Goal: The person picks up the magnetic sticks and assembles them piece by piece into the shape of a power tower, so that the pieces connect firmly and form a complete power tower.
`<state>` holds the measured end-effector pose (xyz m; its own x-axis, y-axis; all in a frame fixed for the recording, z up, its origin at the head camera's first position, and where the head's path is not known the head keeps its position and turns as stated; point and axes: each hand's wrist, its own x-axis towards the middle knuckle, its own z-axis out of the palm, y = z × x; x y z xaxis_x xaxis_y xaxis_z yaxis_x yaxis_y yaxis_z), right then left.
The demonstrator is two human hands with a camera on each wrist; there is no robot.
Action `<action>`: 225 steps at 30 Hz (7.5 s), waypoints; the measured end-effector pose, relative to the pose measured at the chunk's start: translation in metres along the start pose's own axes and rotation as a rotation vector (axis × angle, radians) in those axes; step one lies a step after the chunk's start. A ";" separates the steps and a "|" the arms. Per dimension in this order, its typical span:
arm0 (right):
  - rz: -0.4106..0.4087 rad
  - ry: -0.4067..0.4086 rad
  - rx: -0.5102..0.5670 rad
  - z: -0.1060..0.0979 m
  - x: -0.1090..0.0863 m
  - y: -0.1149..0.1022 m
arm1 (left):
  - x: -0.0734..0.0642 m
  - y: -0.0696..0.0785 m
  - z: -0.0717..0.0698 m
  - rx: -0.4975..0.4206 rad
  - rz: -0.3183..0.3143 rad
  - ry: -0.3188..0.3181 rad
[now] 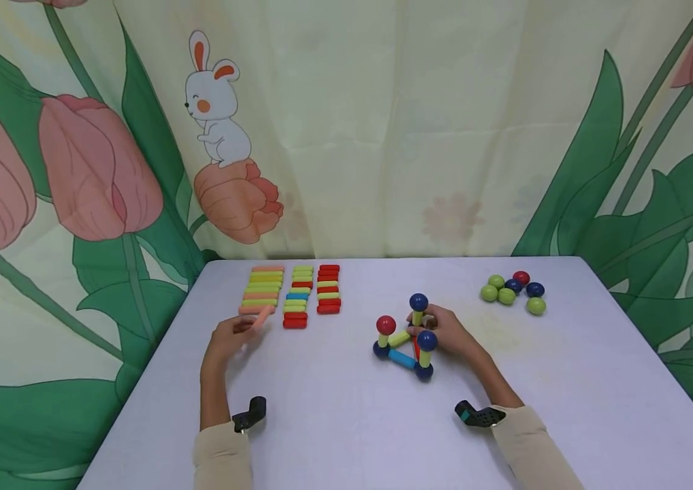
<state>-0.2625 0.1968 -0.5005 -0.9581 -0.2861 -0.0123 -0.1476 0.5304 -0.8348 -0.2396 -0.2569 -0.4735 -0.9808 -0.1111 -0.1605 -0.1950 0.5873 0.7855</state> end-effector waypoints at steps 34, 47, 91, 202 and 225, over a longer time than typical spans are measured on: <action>-0.070 0.003 0.004 0.016 -0.006 0.000 | 0.004 0.113 0.165 -0.220 0.209 -0.465; -0.182 0.056 0.163 0.014 -0.008 0.007 | 0.004 0.118 0.166 -0.234 0.233 -0.540; 0.076 0.020 0.027 -0.024 -0.018 0.024 | 0.007 0.044 0.050 0.167 -0.026 0.282; -0.112 0.079 0.099 0.007 0.021 -0.025 | 0.021 0.115 0.154 -0.166 0.229 -0.518; -0.038 -0.040 0.040 0.004 0.014 -0.006 | 0.014 0.104 0.151 -0.171 0.313 -0.445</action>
<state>-0.2739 0.1865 -0.4978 -0.9412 -0.3377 -0.0020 -0.1726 0.4862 -0.8567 -0.2725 -0.0764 -0.4840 -0.9016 0.4177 -0.1123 0.0694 0.3960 0.9156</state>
